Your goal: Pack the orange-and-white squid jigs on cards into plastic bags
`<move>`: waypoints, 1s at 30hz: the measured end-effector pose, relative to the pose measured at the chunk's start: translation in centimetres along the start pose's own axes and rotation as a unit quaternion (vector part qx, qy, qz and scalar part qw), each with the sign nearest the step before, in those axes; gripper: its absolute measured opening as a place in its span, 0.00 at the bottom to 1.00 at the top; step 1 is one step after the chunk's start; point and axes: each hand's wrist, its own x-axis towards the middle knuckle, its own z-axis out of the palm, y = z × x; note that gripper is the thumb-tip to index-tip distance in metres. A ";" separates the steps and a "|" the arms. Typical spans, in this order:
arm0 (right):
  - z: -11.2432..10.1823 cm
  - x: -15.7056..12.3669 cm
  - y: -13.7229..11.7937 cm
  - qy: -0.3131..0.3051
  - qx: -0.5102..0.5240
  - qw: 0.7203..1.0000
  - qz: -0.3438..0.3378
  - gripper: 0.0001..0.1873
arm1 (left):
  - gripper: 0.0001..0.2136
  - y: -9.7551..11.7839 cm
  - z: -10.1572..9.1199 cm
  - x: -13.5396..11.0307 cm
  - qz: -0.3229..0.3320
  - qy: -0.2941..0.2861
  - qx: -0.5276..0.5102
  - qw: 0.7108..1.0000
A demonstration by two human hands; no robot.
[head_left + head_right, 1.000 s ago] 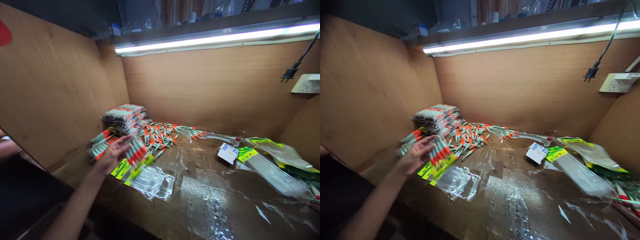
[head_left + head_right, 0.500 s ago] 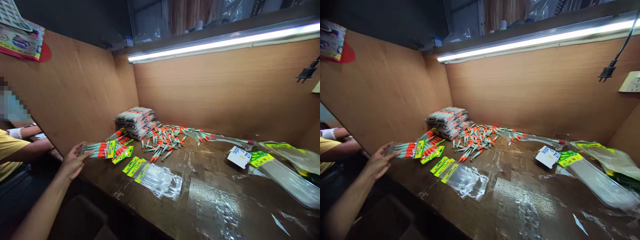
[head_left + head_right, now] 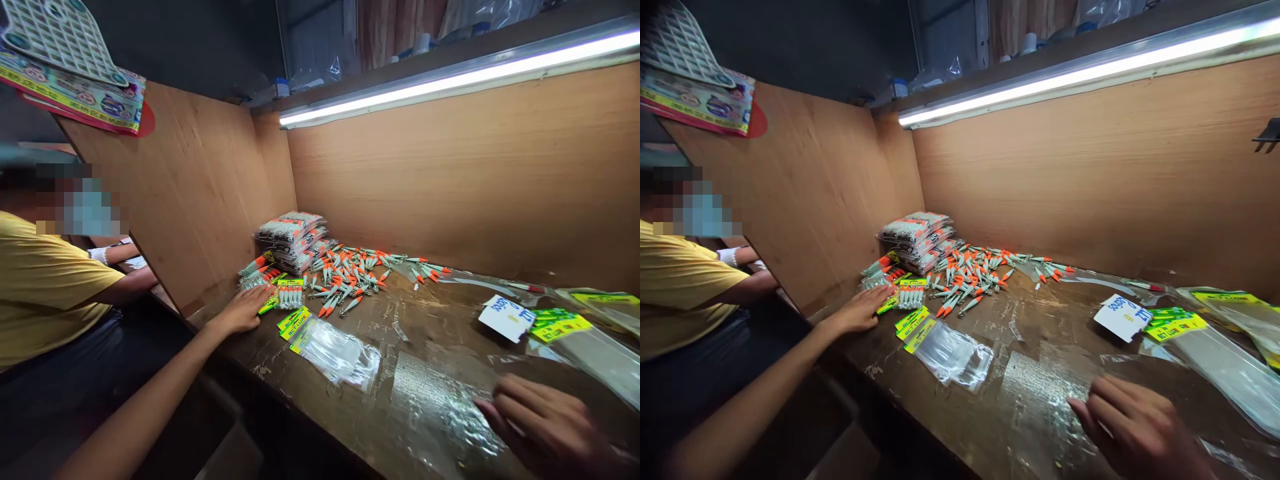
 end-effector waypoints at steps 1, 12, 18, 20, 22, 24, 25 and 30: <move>0.6 0.4 0.4 -0.014 0.006 1.000 -0.014 0.23 | 0.44 -0.1 -0.3 0.4 0.007 0.007 0.010 1.000; 1.3 -2.0 2.5 -0.028 0.062 0.997 0.030 0.21 | 0.35 -0.6 -0.7 6.3 0.204 0.089 0.064 0.973; 0.6 -0.3 1.0 -0.038 0.068 0.997 0.008 0.21 | 0.21 0.0 0.8 7.3 0.169 0.152 0.027 0.973; 0.7 -0.4 1.0 -0.037 0.066 0.997 0.003 0.21 | 0.20 -0.1 0.4 7.3 0.164 0.168 0.017 0.972; 0.9 -0.9 1.3 -0.043 0.064 0.997 0.007 0.20 | 0.20 -0.8 -0.4 6.8 0.157 0.179 0.009 0.971; 1.2 -1.5 1.7 -0.052 0.063 0.997 0.010 0.20 | 0.21 -1.7 -1.1 5.3 0.143 0.189 0.003 0.972; 1.3 -1.7 1.9 -0.055 0.061 0.997 0.009 0.19 | 0.21 -2.3 -1.4 4.1 0.133 0.194 0.003 0.972; 1.6 -2.3 1.7 -0.052 0.055 0.997 -0.031 0.18 | 0.21 -5.4 -0.2 -5.3 0.028 0.253 -0.036 0.966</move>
